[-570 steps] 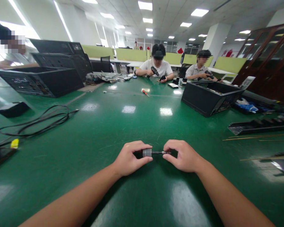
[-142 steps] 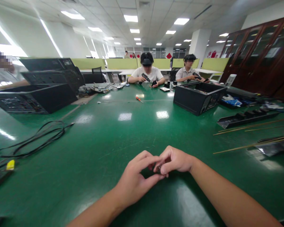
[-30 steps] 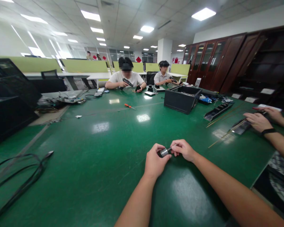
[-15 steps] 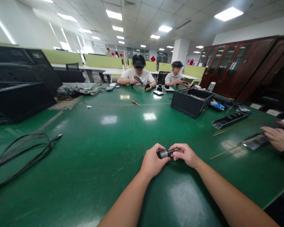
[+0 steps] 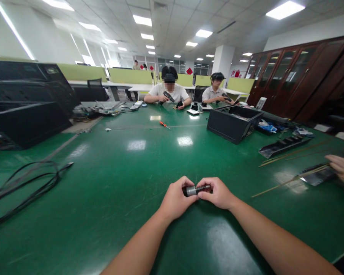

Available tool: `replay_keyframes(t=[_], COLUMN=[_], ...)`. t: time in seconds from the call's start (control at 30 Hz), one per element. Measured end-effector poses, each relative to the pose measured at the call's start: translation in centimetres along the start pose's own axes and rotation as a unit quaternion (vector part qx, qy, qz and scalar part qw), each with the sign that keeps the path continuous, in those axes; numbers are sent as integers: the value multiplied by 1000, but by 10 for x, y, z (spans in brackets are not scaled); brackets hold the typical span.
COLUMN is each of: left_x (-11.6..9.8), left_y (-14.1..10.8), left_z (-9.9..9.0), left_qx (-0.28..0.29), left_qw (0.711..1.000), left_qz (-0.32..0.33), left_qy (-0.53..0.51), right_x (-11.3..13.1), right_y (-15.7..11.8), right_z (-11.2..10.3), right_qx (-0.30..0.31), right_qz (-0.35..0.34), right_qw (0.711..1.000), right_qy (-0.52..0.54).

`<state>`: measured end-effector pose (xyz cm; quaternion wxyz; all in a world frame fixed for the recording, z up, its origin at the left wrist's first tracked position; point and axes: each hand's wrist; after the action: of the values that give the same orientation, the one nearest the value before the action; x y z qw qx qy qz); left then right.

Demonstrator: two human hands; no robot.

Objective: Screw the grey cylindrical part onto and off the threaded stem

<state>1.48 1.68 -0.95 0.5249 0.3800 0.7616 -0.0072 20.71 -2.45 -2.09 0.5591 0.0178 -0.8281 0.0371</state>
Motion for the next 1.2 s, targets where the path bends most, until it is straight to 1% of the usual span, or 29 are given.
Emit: replay_keyframes(t=[0.13, 0.27, 0.43, 0.53, 0.63, 0.7, 0.83, 0.97, 1.2], left_x=[1, 0, -3, -4, -4, -3, -4, -7, -10], left_y=[0, 1, 1, 1, 0, 0, -2, -3, -2], left_z=[-4, -5, -5, -4, -3, -2, -1, -2, -2], left_qx=[16, 22, 20, 11, -6, -21, -47, -55, -65], left_qw=[1000, 999, 1000, 1000, 1000, 999, 998, 996, 996], left_qz=[-13, -23, -16, -11, -4, 6, 33, 46, 39], left_qy=[2, -7, 8, 15, 20, 25, 36, 49, 51], right_x=[4, 2, -2, 0, 4, 7, 9, 10, 11], right_y=[0, 0, -1, -3, -4, -4, -5, -5, -6], right_z=[0, -1, -1, 0, 2, 3, 3, 3, 3], right_qx=[7, 22, 13, 8, -11, -24, -26, -27, -30], right_qz=[10, 25, 24, 22, 23, 23, 21, 10, 8], right_qw=[1000, 999, 1000, 1000, 1000, 999, 999, 1000, 999], right_qy=[9, 16, 5, 2, 4, 3, 7, 9, 7])
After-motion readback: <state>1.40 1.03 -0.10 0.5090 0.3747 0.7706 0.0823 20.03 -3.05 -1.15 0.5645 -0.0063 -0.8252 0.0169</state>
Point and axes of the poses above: each hand's wrist, its own y-axis towards the middle knuckle, its own z-axis out of the palm, x = y × z, and after that the axes turned 13 degrees about z, right-handed
